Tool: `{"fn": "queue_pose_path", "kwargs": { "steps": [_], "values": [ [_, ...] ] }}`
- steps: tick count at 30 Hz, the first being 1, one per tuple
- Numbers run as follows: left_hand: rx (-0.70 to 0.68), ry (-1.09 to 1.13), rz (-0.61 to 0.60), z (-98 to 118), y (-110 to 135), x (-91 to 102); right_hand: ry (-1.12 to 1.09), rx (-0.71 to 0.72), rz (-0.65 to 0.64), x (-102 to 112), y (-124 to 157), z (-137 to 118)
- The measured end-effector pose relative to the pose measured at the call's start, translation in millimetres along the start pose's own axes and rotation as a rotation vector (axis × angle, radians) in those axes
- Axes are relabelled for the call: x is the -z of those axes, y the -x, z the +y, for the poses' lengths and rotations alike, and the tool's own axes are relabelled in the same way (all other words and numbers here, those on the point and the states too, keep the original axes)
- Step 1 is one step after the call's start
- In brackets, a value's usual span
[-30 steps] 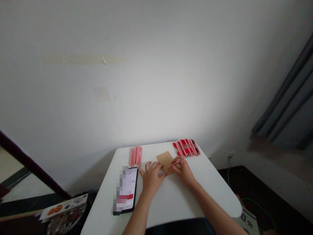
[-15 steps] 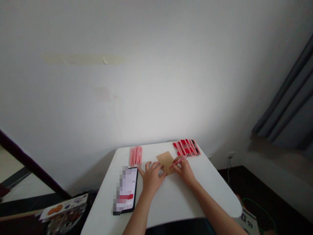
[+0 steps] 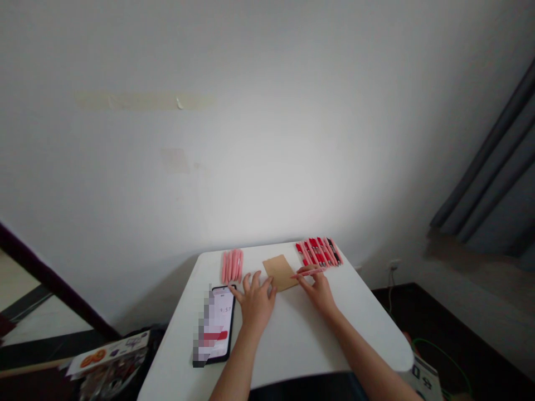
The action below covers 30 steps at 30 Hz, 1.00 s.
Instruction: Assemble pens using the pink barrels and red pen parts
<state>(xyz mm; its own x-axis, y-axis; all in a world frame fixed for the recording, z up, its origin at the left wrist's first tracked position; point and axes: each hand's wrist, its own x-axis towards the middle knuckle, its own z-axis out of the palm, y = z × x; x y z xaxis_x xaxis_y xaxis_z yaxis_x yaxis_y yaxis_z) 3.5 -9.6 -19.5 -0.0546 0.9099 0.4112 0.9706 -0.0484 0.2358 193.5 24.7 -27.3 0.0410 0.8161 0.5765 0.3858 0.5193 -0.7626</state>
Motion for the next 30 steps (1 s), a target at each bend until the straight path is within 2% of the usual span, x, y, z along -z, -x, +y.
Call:
{"fn": "queue_pose_path", "kwargs": {
  "steps": [6, 18, 23, 26, 30],
  "values": [
    [0.079, -0.073, 0.066, -1, -9, 2.0, 0.006, -0.032, 0.037, 0, 1, 0],
    [0.162, -0.098, 0.081, -4, -14, 0.6, -0.074, -0.127, 0.034, 3, -2, -4],
    [0.154, -0.093, 0.078, -4, -12, 1.6, -0.31, -0.236, 0.025, 1, -2, 4],
    [0.163, -0.089, 0.059, -4, -12, 2.0, -0.573, -0.331, 0.074, 1, -3, 4],
    [0.163, -0.088, 0.075, -4, -12, 1.5, -0.859, -0.42, 0.043, 5, -9, -4]
  ]
}}
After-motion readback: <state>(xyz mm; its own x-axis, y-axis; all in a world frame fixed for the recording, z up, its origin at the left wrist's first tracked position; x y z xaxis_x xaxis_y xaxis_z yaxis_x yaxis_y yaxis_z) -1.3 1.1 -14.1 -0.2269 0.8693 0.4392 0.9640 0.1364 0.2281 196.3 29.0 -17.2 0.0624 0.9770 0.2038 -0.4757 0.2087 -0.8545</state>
